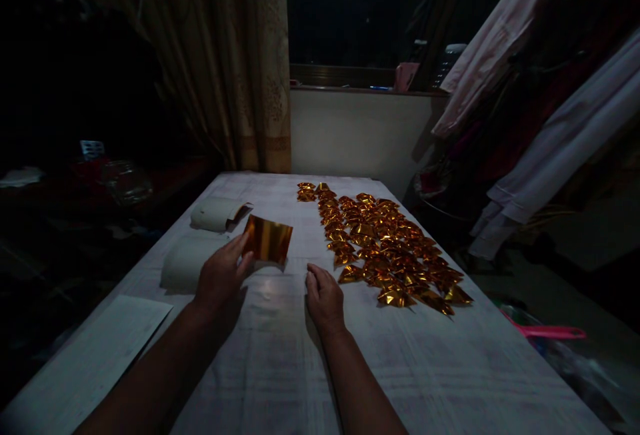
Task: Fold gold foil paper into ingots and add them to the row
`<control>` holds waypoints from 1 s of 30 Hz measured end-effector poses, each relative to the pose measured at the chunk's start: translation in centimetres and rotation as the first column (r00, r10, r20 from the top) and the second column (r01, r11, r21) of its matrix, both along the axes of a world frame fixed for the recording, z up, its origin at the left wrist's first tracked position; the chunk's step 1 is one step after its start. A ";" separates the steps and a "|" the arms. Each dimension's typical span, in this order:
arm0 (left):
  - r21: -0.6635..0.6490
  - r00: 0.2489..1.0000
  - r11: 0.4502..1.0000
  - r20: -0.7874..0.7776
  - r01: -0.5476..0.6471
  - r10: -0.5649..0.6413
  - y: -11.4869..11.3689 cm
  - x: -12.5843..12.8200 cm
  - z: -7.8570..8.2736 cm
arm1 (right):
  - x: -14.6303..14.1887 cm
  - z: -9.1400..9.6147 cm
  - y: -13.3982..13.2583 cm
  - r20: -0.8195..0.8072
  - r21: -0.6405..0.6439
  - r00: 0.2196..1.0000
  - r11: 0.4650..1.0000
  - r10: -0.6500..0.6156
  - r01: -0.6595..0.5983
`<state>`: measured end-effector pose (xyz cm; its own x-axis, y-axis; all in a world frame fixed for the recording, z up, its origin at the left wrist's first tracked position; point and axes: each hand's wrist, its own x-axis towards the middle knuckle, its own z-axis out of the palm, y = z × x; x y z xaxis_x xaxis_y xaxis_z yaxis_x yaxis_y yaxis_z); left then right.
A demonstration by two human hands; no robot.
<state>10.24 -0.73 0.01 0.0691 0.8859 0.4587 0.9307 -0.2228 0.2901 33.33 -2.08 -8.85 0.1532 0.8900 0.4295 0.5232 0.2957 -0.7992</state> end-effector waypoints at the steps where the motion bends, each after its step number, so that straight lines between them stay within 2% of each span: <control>1: 0.043 0.998 0.999 -0.064 -0.014 0.017 0.6 0.2 1.3 | 0.0 -0.1 0.0 -0.021 -0.005 1.000 1.000 -0.003 0.003; 3: 0.110 0.980 0.994 -0.194 -0.020 0.042 1.4 1.1 3.4 | 0.0 -0.1 0.1 -0.060 -0.009 0.998 1.000 0.002 -0.002; 5: 0.096 0.948 0.993 -0.316 0.064 -0.030 1.4 2.4 4.1 | 0.0 -0.2 0.1 -0.083 -0.007 0.997 1.000 0.005 -0.005; 7: 0.011 0.916 0.989 -0.377 0.150 -0.135 0.5 3.8 3.2 | 0.1 -0.2 0.2 -0.094 0.004 0.996 1.000 -0.003 0.004; 9: -0.077 0.891 0.972 -0.387 0.224 -0.236 -0.9 4.9 1.1 | 0.1 -0.2 0.2 -0.101 0.016 0.995 1.000 -0.014 0.015; 12: -0.123 0.875 0.940 -0.344 0.319 -0.342 -3.3 5.5 -1.9 | 0.3 -0.2 0.2 -0.109 0.034 0.994 0.999 -0.022 0.026; 14: -0.118 0.868 0.920 -0.305 0.374 -0.392 -4.4 5.5 -2.9 | 0.4 -0.1 0.3 -0.098 0.045 0.995 0.999 -0.023 0.028; 17: -0.080 0.858 0.894 -0.255 0.441 -0.446 -5.0 5.2 -3.3 | 0.5 0.1 0.4 -0.020 0.076 1.000 0.997 0.023 -0.021; 21: 0.016 0.844 0.867 -0.238 0.498 -0.481 -5.1 4.9 -3.7 | 0.5 0.2 0.3 0.223 0.076 0.954 0.972 0.203 -0.224; 24: 0.087 0.817 0.834 -0.277 0.545 -0.505 -5.6 4.5 -4.2 | 0.3 0.3 0.0 0.391 -0.031 0.866 0.945 0.312 -0.326; 26: 0.112 0.799 0.813 -0.303 0.571 -0.520 -5.8 3.9 -4.3 | 0.1 0.5 -0.1 0.440 -0.117 0.827 0.935 0.351 -0.334; 30: 0.066 0.781 0.806 -0.307 0.588 -0.544 -5.7 2.5 -3.2 | -0.1 1.2 -0.4 0.406 -0.231 0.830 0.922 0.382 -0.311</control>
